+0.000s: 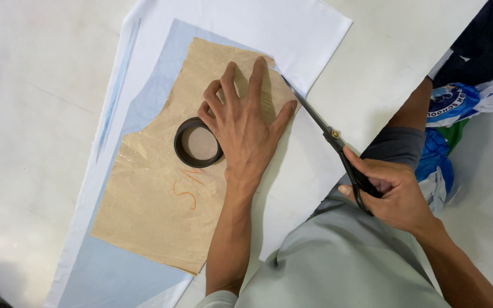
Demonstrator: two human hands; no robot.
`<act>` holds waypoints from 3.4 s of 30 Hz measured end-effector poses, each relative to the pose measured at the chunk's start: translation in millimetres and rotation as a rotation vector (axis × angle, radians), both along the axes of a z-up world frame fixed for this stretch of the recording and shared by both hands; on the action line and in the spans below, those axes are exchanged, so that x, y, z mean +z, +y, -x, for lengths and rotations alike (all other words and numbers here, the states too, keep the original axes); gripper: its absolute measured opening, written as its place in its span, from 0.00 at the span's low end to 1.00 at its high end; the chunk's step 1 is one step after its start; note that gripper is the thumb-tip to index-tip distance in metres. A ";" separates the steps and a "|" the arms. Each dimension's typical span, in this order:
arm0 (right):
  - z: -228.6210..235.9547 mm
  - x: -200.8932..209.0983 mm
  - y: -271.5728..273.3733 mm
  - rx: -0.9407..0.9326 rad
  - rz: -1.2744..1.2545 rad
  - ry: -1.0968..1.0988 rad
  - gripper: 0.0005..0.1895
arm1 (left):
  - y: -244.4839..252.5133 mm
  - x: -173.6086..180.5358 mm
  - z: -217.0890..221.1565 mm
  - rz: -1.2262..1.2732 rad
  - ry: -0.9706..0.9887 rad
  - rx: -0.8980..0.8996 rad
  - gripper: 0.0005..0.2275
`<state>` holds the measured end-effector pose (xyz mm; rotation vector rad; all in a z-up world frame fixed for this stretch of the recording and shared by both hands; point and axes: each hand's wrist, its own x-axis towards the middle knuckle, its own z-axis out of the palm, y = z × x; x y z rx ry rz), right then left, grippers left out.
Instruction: The person uses a pair of scissors to cut a piece of white fabric that is laid out on a table. A brown paper pattern is placed on top of the fabric, and the person cuts along the pattern's edge. The person occasionally adjusts the fabric and pattern while cutting.
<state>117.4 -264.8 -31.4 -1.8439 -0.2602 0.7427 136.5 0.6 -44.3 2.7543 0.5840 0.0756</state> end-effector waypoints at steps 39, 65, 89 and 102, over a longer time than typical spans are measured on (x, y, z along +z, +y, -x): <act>2.4 -3.5 36.6 -0.049 -0.053 -0.071 0.37 | 0.2 -2.4 -0.4 -0.047 -0.010 -0.005 0.32; -2.2 15.4 46.7 -0.296 -0.201 0.349 0.32 | -0.9 3.4 -3.5 0.035 0.057 -0.009 0.31; -28.9 10.0 47.9 -0.227 -0.166 0.388 0.33 | -3.4 15.5 -7.7 0.109 0.062 0.010 0.29; -101.4 -4.6 -21.1 0.021 -0.230 0.517 0.39 | 31.9 6.9 1.4 0.111 -0.232 0.174 0.13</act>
